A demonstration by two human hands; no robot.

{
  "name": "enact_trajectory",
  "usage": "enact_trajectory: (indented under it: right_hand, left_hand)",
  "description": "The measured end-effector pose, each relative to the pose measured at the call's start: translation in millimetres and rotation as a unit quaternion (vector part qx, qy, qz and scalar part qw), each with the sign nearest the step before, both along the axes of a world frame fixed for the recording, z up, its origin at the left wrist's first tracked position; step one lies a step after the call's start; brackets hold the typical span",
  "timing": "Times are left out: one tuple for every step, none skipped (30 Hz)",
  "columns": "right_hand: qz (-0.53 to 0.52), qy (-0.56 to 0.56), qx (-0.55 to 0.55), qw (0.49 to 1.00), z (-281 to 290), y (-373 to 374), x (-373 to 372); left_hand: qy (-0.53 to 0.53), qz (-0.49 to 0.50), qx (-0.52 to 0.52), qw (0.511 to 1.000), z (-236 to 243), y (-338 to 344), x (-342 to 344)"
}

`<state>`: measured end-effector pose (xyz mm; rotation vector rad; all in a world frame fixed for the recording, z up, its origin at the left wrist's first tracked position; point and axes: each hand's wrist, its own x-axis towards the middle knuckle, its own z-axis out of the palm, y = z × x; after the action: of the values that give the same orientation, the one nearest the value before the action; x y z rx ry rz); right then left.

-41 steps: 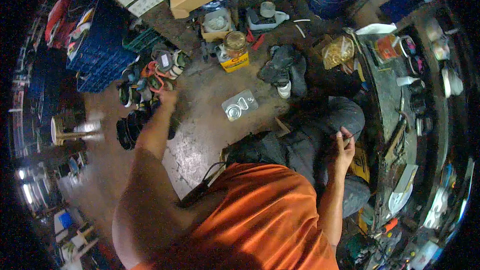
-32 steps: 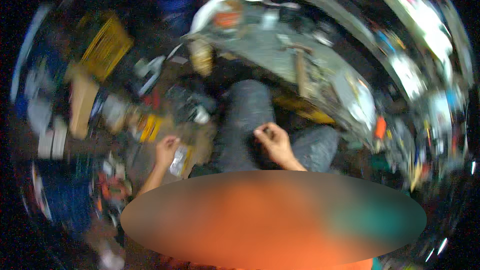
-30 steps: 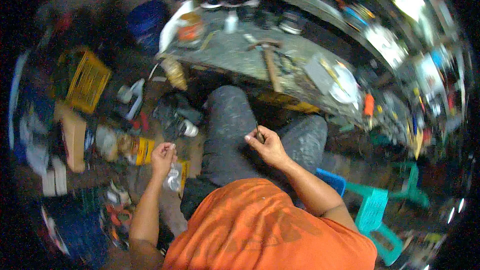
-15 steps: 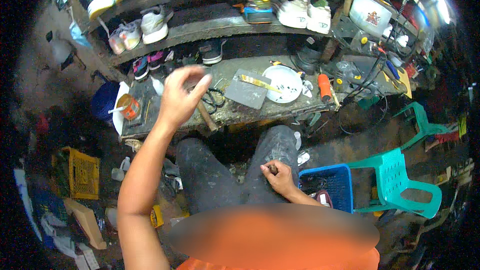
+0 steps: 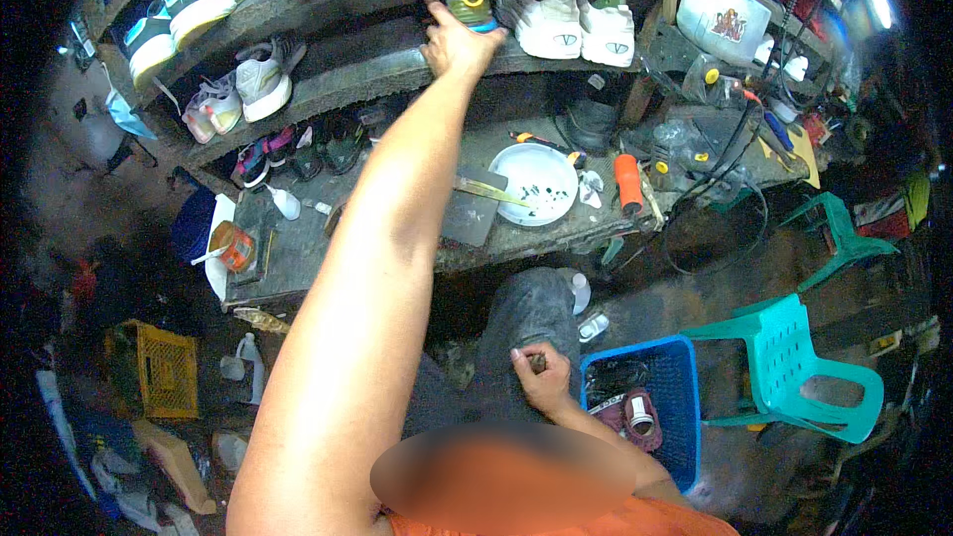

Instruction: The person removes the insole from a black sneaker using a seam ripper, then uses a shoe stretcher and a utility knife to adjust and trim the sole of a white and blue sneaker. The person places the shoes on a shelf after working on them.

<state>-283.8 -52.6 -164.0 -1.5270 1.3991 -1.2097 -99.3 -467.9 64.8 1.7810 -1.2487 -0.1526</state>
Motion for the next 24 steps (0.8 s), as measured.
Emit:
enact_trajectory:
  right_hand:
    - [-0.005, -0.018, 0.007, 1.000, -1, -1, -1]
    - [-0.006, -0.037, 0.009, 0.999, -2, -2, -2]
    - [-0.013, -0.041, 0.001, 0.999, -4, -3, -3]
    - [-0.019, -0.045, -0.007, 0.999, -6, -4, -4]
    - [-0.019, -0.046, -0.005, 0.999, -8, -3, -5]
    - [-0.016, -0.053, 0.000, 0.998, -11, -3, -5]
    - [-0.018, -0.040, 0.032, 0.999, -13, -3, -6]
    - [-0.002, -0.053, 0.041, 0.998, -14, -3, -6]
    - [0.000, -0.053, 0.064, 0.997, -14, -5, -5]
    - [0.019, -0.105, 0.076, 0.991, -12, -7, -4]
    - [0.030, -0.143, 0.121, 0.982, -8, -9, 0]
    - [0.044, -0.139, 0.082, 0.986, -1, -14, 1]
    - [0.024, -0.145, 0.139, 0.979, 8, -22, 8]
    - [0.077, -0.209, 0.118, 0.968, 22, -26, 10]
    - [0.100, -0.237, 0.160, 0.953, 36, -35, 16]
    - [0.153, -0.257, 0.192, 0.935, 53, -45, 21]
    - [0.210, -0.323, 0.196, 0.902, 71, -53, 30]
    - [0.223, -0.350, 0.236, 0.879, 88, -61, 41]
    - [0.262, -0.372, 0.254, 0.853, 105, -68, 50]
    - [0.312, -0.421, 0.264, 0.809, 120, -75, 61]
    - [0.379, -0.459, 0.280, 0.753, 133, -79, 70]
    - [0.395, -0.484, 0.306, 0.718, 142, -79, 77]
    - [0.408, -0.510, 0.311, 0.690, 147, -75, 84]
    - [0.421, -0.534, 0.317, 0.661, 150, -72, 91]
  left_hand:
    - [0.023, -0.018, 0.012, 1.000, 3, 3, 11]
    - [0.041, -0.033, -0.016, 0.999, 5, 9, 26]
    - [0.038, -0.043, -0.035, 0.998, 7, 19, 41]
    - [0.013, -0.045, -0.063, 0.997, 8, 32, 56]
    - [-0.013, -0.046, -0.087, 0.995, 4, 53, 71]
    - [-0.033, -0.075, -0.140, 0.987, 0, 78, 88]
    - [-0.048, -0.095, -0.173, 0.979, -2, 104, 103]
    - [-0.003, -0.160, -0.208, 0.965, -6, 135, 117]
    - [0.050, -0.211, -0.225, 0.950, -11, 169, 129]
    - [0.119, -0.219, -0.212, 0.945, -15, 206, 139]
    - [0.186, -0.232, -0.207, 0.932, -20, 245, 150]
    - [0.251, -0.234, -0.218, 0.914, -23, 280, 157]
    - [0.313, -0.242, -0.235, 0.888, -27, 313, 164]
    - [0.362, -0.245, -0.238, 0.867, -32, 347, 169]
    - [0.415, -0.255, -0.244, 0.838, -41, 378, 173]
    - [0.453, -0.281, -0.203, 0.822, -46, 404, 185]
    - [0.482, -0.263, -0.205, 0.810, -54, 432, 192]
    - [0.462, -0.260, -0.218, 0.819, -62, 452, 204]
    - [0.467, -0.251, -0.239, 0.813, -69, 474, 220]
    - [0.469, -0.324, -0.243, 0.785, -76, 494, 238]
    - [0.470, -0.363, -0.254, 0.764, -84, 512, 254]
    - [0.475, -0.306, -0.243, 0.788, -96, 530, 264]
    - [0.483, -0.324, -0.238, 0.778, -108, 546, 273]
    - [0.487, -0.268, -0.216, 0.803, -121, 560, 278]
